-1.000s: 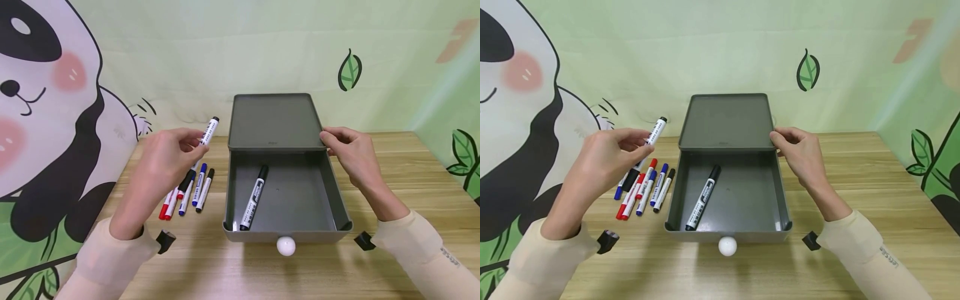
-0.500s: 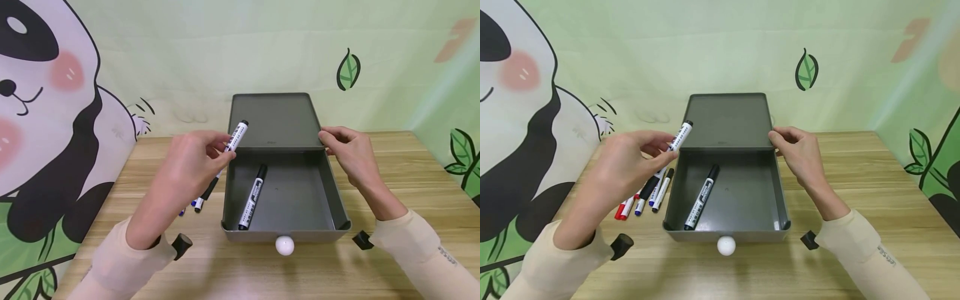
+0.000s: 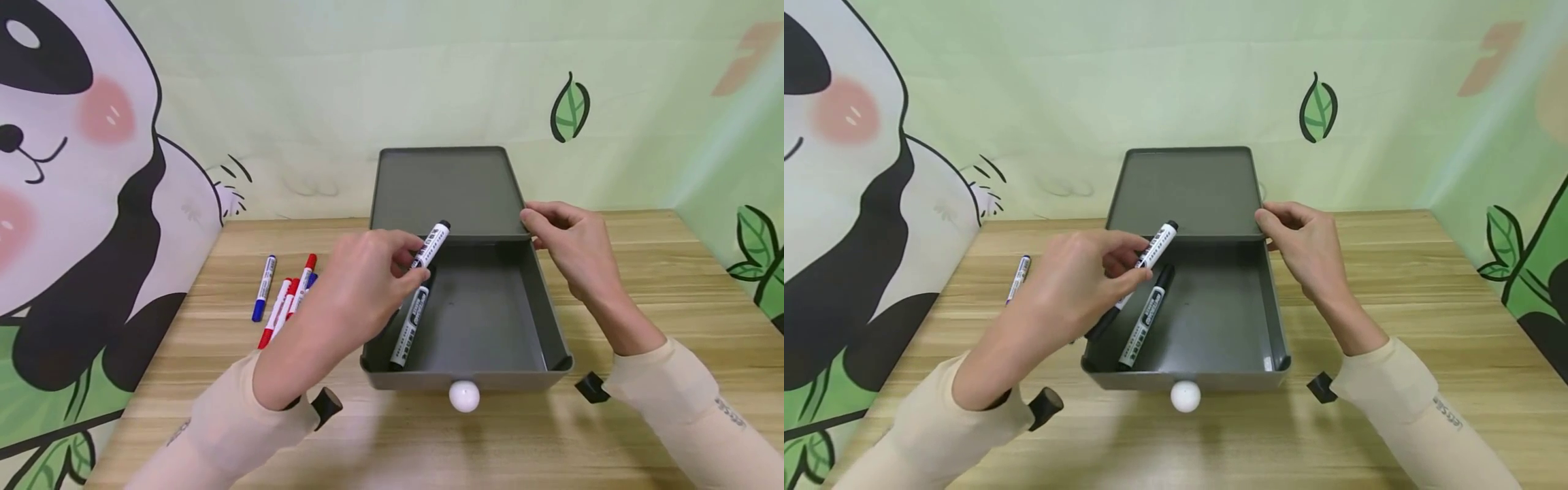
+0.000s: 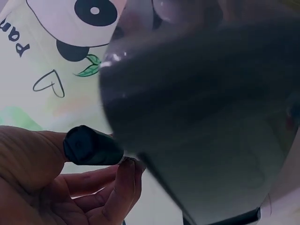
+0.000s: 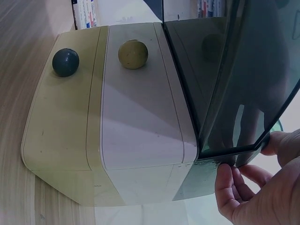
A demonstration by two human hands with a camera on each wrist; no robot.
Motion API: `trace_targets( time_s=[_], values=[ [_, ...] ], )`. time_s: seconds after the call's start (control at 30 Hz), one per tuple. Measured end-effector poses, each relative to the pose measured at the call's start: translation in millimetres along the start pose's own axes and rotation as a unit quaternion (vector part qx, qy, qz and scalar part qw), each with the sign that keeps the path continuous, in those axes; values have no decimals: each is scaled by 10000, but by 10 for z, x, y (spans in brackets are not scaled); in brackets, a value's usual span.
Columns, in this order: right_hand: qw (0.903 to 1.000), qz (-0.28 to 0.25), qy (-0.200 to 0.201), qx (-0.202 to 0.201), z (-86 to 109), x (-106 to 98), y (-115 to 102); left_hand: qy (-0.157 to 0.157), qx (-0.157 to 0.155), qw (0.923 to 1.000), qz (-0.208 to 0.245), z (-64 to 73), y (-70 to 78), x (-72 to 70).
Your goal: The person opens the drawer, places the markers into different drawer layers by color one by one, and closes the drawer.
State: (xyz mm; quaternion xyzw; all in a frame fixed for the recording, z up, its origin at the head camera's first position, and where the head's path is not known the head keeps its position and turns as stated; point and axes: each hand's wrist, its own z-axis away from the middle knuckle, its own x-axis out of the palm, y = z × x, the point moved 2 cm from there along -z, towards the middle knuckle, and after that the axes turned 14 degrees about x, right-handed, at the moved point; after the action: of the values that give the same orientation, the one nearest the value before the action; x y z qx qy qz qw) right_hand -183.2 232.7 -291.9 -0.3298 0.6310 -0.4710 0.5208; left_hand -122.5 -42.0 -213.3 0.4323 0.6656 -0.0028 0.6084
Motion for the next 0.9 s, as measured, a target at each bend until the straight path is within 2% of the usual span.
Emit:
trace_targets(
  time_s=[0.13, 0.3, 0.47, 0.67, 0.8, 0.9],
  values=[
    [10000, -21, 11, -10, -1, -2, -3, -108, -56, 9999, 64, -21, 34, 82],
    [10000, -46, 4, -26, -2, -1, -3, -85, 50, 9998, 175, -38, 59, 167],
    [10000, -35, -8, -40, -1, 3, 1, -48, 225, 9997, 17, -37, 57, 220],
    [10000, -46, -14, -59, -5, 7, 2, -37, 290, 9996, -64, -40, 48, 257],
    [10000, -80, -26, -47, -5, 7, 4, -20, 272, 9993, -238, -40, 42, 268],
    [9999, -97, -35, -35, -4, 1, 3, 111, 166, 9988, -446, -17, 28, 235]
  ],
)
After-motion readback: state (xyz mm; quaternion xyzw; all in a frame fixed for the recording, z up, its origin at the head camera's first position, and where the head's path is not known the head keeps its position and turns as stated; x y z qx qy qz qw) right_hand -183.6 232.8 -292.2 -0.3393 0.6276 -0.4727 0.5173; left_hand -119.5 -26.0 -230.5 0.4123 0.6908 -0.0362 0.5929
